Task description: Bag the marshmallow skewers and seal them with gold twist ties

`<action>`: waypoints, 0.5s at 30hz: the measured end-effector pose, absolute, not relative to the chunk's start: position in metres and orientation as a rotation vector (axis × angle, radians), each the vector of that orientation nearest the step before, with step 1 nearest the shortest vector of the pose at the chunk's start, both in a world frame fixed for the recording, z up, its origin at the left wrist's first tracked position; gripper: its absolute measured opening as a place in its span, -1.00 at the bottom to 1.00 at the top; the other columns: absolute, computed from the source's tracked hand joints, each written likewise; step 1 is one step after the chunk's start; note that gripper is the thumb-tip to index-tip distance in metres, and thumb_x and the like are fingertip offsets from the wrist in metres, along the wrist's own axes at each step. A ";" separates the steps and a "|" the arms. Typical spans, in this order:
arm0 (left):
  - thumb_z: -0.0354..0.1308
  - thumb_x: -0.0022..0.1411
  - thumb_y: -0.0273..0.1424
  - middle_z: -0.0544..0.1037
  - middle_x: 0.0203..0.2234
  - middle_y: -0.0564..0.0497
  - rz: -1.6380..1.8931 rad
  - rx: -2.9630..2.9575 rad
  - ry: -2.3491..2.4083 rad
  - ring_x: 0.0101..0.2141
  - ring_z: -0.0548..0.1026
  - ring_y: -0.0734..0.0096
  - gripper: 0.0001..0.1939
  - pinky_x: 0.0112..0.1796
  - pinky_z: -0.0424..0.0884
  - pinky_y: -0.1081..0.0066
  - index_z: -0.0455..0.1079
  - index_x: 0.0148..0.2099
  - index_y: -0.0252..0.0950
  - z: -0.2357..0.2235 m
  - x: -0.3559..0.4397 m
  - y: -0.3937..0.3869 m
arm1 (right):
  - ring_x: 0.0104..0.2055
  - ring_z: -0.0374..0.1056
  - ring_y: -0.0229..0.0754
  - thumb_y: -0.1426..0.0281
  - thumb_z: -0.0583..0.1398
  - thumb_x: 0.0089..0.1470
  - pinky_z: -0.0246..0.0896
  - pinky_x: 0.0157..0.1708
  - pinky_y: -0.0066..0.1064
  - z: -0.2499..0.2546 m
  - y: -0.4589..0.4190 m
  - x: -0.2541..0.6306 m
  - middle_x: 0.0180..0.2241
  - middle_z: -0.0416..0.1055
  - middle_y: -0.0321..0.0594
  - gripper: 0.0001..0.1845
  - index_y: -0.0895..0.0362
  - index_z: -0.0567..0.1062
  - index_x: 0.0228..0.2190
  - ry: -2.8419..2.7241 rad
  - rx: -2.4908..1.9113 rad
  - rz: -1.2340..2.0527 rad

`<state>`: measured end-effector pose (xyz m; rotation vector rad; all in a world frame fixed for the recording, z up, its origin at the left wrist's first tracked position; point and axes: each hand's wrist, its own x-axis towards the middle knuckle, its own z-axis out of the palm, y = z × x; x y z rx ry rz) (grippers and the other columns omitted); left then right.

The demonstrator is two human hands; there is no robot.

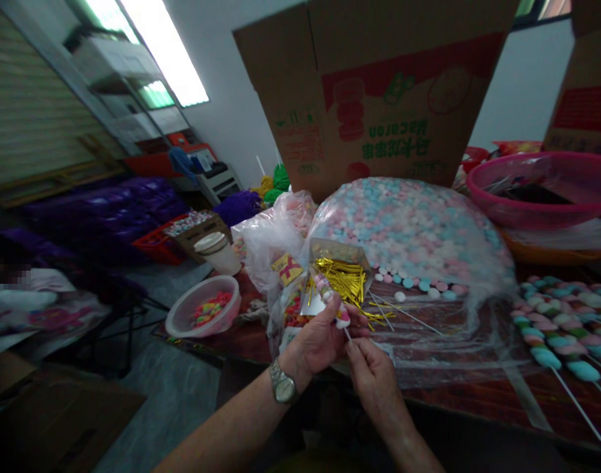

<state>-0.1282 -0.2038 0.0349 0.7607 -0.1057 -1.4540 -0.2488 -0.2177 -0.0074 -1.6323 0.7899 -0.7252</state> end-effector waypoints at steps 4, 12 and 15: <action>0.22 0.14 -0.31 0.51 -0.49 -0.04 -1.307 0.775 -0.105 -0.49 0.50 0.37 -0.81 -0.43 0.45 0.37 0.37 -0.32 -0.34 0.051 -0.105 -0.208 | -0.55 0.28 -0.23 0.18 -0.03 0.19 0.06 -0.54 -0.43 -0.011 -0.220 -0.258 -0.59 0.34 -0.28 -0.62 0.13 0.41 -0.47 0.795 -2.051 -0.855; 0.18 0.18 -0.29 0.31 -0.72 0.14 -1.174 0.755 0.057 -0.68 0.33 0.51 -0.75 -0.55 0.37 0.44 0.28 -0.45 -0.32 0.066 -0.097 -0.212 | -0.57 0.32 -0.15 0.25 -0.07 0.20 0.02 -0.55 -0.37 -0.007 -0.218 -0.266 -0.60 0.37 -0.20 -0.61 0.12 0.43 -0.48 0.812 -2.372 -0.830; 0.17 0.18 -0.24 0.28 -0.74 0.15 -1.228 0.689 0.045 -0.72 0.26 0.56 -0.72 -0.58 0.31 0.49 0.27 -0.45 -0.32 0.055 -0.110 -0.209 | -0.59 0.24 -0.24 0.09 0.00 0.16 0.01 -0.59 -0.44 0.001 -0.213 -0.258 -0.64 0.30 -0.27 -0.59 0.13 0.41 -0.45 0.690 -1.846 -0.613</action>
